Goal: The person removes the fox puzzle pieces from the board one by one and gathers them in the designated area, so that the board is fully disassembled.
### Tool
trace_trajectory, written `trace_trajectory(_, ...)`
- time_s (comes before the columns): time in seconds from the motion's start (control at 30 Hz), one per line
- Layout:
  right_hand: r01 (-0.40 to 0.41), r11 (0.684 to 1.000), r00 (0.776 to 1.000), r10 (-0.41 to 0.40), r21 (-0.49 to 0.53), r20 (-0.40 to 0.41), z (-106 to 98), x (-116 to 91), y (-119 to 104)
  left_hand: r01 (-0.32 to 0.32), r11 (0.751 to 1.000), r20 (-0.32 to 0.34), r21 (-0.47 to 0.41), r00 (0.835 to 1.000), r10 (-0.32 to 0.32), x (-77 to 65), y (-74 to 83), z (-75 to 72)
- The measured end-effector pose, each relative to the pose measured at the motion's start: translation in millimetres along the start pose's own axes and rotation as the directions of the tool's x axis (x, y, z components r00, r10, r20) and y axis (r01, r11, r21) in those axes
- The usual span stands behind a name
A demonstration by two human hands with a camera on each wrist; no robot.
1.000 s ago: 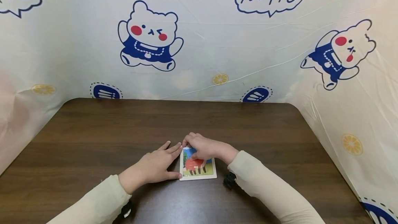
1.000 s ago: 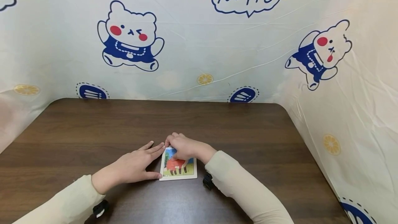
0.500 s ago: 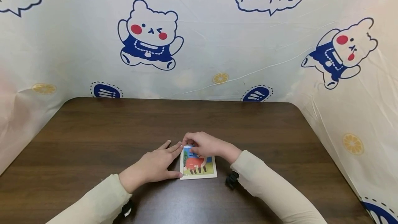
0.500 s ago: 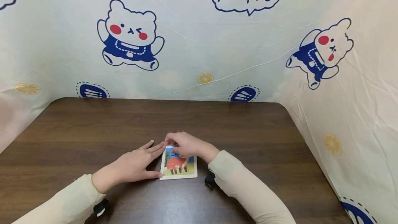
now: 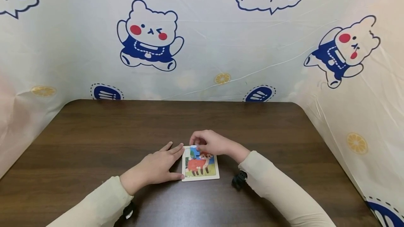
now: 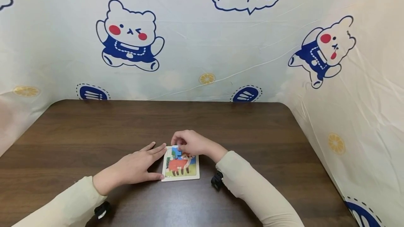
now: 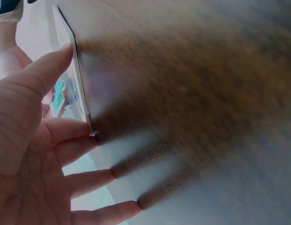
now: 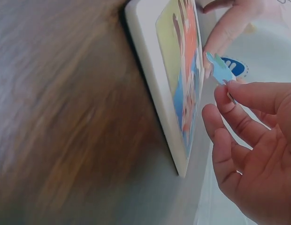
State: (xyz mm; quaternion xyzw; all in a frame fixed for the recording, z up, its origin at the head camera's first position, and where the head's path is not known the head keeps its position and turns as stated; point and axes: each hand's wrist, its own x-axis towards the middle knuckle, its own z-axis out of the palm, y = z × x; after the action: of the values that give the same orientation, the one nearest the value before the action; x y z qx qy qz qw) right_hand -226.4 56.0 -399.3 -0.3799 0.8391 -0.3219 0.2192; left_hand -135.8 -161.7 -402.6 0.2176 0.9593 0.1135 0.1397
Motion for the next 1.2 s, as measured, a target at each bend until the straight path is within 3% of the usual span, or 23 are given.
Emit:
trace_trajectory(0.67,-0.003,1.000,0.998,0.003,-0.004,-0.064,-18.1,-29.2,25.6,0.014,1.000,0.014,0.001,1.000,-0.014,0.9,1.8,-0.5)
trace_trajectory(1.2,-0.052,0.999,0.995,0.052,0.006,-0.081,-35.6,-51.0,46.0,0.002,1.000,0.007,0.010,1.000,-0.002,0.2,0.5,0.9)
